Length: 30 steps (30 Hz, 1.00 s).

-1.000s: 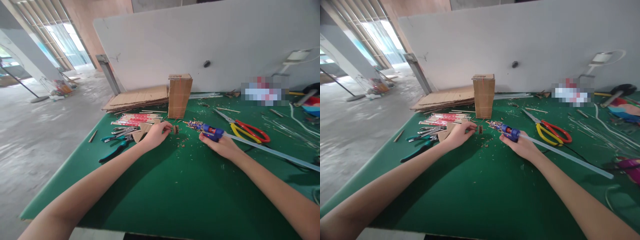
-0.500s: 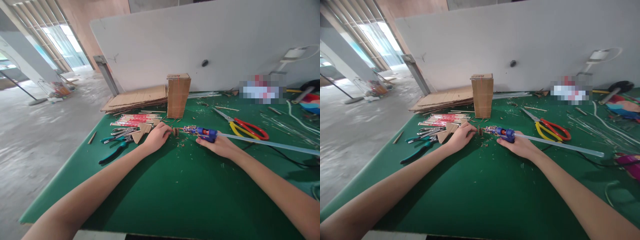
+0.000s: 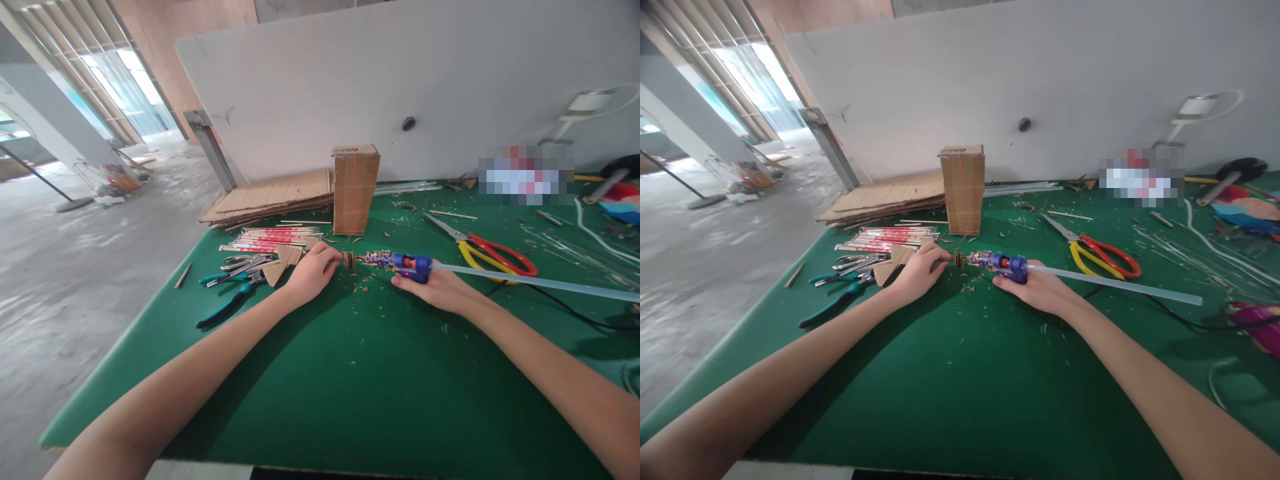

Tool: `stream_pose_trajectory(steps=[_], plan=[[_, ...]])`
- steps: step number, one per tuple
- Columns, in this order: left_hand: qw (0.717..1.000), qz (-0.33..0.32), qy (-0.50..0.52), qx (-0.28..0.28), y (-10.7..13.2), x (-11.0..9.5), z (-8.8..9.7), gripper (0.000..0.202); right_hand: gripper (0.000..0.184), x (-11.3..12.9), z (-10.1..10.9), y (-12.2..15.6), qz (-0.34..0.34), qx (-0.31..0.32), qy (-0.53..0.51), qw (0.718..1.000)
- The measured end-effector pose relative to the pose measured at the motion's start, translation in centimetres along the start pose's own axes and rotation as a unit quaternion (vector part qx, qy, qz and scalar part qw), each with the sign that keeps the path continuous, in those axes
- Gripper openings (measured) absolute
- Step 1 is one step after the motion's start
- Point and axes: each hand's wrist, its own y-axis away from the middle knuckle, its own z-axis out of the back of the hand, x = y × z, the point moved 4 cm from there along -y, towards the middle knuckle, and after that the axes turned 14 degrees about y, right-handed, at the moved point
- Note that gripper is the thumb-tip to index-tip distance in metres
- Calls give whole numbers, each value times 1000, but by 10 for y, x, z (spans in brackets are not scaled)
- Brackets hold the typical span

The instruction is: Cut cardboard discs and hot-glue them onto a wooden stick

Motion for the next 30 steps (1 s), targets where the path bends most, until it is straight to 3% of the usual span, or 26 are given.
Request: stream_pose_trajectory(steps=[30], plan=[[1000,10,14,-9,-2,2,1,16,43,7,3,2,8,5,24,1000]])
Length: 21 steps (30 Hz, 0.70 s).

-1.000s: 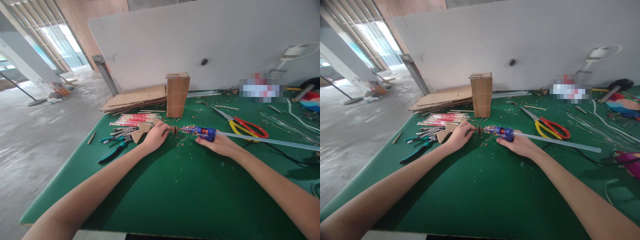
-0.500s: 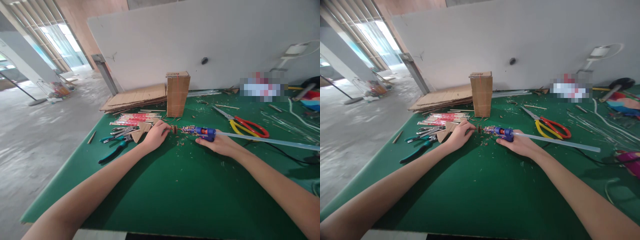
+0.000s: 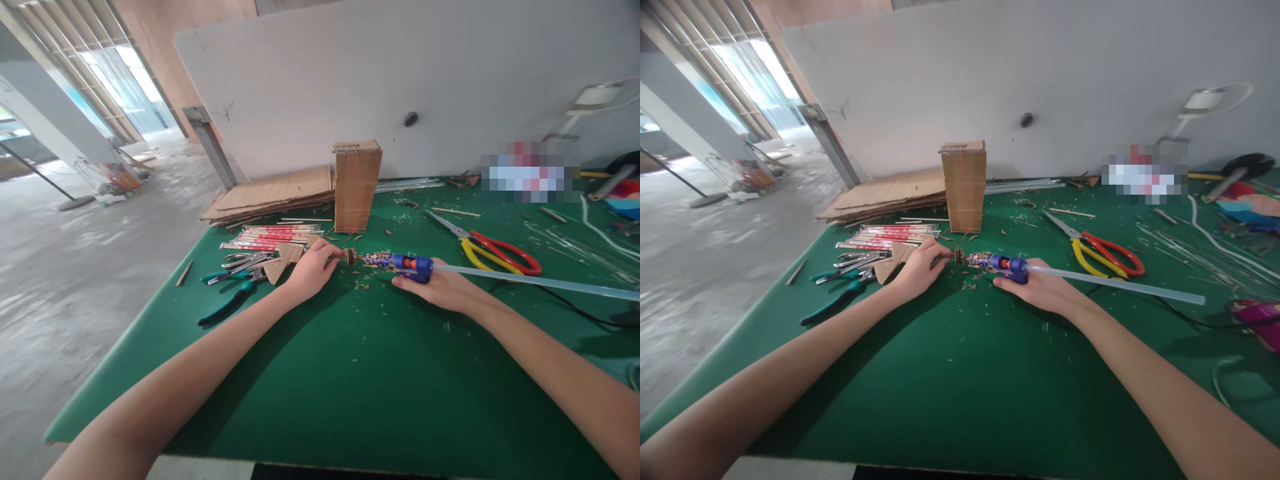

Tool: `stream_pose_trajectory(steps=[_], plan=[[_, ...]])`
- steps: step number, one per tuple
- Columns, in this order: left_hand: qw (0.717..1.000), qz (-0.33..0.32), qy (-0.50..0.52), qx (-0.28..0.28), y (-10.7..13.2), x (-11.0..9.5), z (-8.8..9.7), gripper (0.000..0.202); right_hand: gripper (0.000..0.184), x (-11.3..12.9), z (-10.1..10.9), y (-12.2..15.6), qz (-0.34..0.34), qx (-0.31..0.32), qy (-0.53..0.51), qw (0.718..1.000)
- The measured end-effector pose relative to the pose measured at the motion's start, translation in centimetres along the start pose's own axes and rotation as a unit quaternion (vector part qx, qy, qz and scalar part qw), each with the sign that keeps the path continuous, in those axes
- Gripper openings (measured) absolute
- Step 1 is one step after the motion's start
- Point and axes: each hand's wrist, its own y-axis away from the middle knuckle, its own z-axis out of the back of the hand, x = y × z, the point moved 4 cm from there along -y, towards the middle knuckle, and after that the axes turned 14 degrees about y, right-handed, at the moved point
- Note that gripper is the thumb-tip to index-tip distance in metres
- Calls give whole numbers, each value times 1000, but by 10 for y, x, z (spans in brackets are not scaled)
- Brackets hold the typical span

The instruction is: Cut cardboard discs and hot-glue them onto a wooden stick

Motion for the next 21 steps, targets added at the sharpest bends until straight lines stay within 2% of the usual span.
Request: stream_pose_trajectory(steps=[10,15,21], plan=[[1000,-8,7,-9,0,1,1,16,42,2,1,0,2,2,5,1000],[1000,-15,-2,-8,0,2,0,15,40,5,3,2,-17,25,-1,1000],[1000,-29,-11,4,0,0,-1,15,38,3,3,2,-26,24,-2,999]])
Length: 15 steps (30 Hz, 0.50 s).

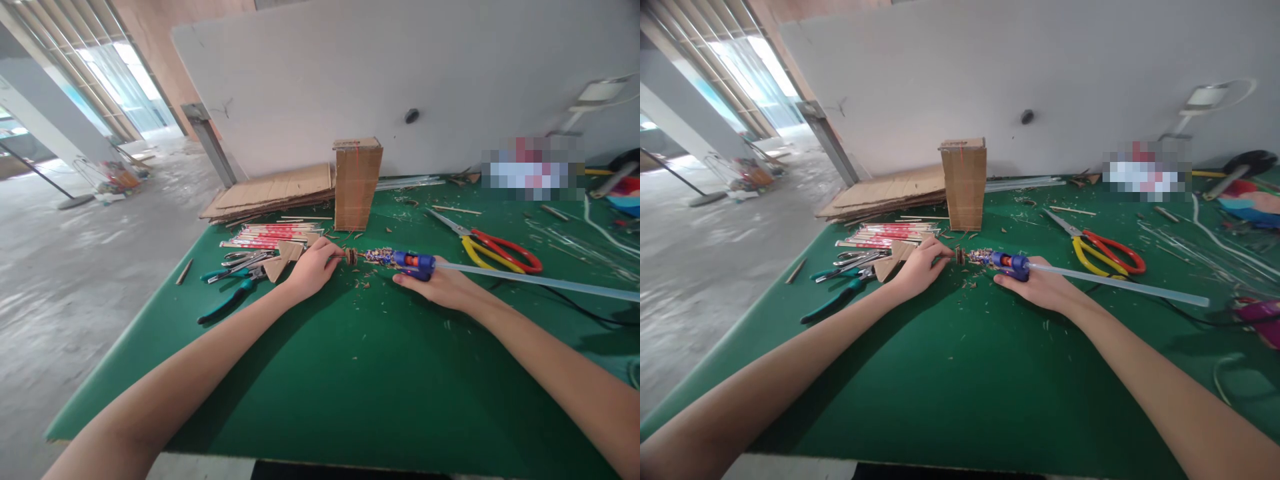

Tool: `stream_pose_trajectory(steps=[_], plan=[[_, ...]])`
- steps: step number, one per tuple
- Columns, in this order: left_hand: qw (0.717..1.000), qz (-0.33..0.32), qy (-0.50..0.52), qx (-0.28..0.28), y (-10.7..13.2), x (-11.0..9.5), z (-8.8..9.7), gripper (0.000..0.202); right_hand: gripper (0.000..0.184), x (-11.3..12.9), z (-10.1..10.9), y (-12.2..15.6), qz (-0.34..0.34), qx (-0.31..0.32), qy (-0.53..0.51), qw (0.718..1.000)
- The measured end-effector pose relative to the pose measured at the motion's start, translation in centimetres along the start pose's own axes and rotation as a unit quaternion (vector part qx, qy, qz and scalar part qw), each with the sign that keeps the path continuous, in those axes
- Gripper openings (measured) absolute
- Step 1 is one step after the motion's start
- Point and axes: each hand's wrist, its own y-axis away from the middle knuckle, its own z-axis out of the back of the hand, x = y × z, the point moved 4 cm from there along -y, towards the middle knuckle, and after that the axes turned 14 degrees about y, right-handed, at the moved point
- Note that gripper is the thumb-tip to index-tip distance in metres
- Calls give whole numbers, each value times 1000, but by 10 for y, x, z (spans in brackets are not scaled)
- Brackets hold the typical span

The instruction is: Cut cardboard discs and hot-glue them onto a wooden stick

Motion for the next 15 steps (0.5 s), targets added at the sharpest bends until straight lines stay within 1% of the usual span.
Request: stream_pose_trajectory(steps=[6,11,15], plan=[[1000,-13,8,-2,-1,-2,-1,14,38,4,2,1,1,3,6,1000],[1000,-11,12,-6,-1,0,0,15,40,7,4,3,5,16,-16,1000],[1000,-6,16,-10,-1,1,1,15,41,7,3,2,14,17,-14,1000]])
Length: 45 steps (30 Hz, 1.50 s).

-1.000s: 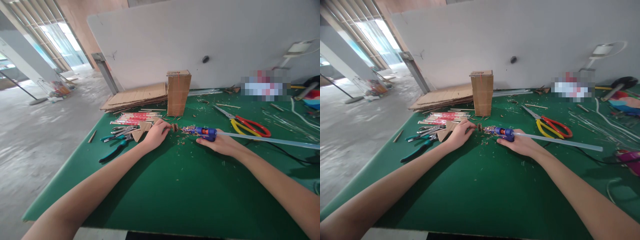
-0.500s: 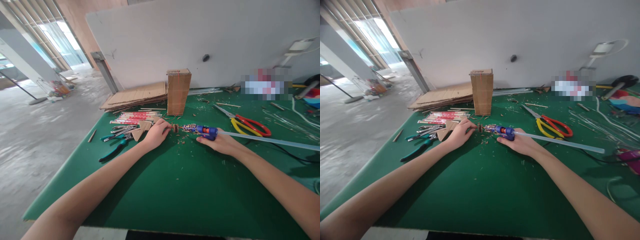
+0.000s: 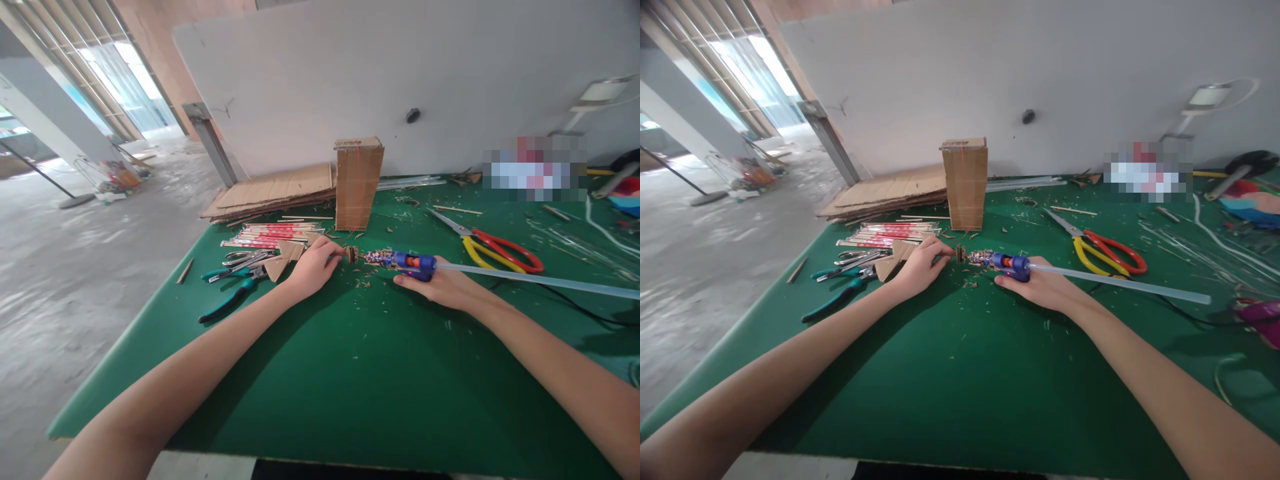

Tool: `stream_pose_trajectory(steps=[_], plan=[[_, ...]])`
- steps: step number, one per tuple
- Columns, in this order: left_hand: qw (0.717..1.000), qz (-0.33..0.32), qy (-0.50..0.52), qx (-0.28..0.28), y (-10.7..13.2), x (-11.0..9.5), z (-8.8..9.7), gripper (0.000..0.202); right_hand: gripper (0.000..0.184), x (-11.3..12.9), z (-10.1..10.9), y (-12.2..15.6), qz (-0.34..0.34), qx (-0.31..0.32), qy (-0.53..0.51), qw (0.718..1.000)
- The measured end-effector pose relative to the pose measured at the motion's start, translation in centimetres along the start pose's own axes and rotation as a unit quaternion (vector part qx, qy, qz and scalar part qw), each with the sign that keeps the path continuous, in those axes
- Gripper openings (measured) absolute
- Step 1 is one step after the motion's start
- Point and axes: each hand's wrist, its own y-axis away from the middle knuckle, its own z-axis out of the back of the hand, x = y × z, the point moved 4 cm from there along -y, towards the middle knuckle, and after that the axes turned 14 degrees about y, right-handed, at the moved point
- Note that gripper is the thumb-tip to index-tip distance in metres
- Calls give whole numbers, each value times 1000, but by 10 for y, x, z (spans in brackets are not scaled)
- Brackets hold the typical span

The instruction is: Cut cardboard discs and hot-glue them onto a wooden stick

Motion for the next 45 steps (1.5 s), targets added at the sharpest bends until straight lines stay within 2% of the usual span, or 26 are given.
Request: stream_pose_trajectory(steps=[9,22,30,38,45], plan=[[1000,6,6,-2,-1,-2,1,15,43,-11,-7,-4,8,-12,9,1000],[1000,8,10,-11,-1,-1,1,14,42,-6,-3,-1,8,-13,5,1000],[1000,13,-4,9,0,0,-1,14,43,-8,-5,-3,26,-21,16,999],[1000,21,-14,15,-1,-3,-1,13,40,-3,-2,1,-4,5,1,1000],[1000,-1,-4,20,0,-2,-2,12,36,-5,-2,1,-19,-4,3,1000]])
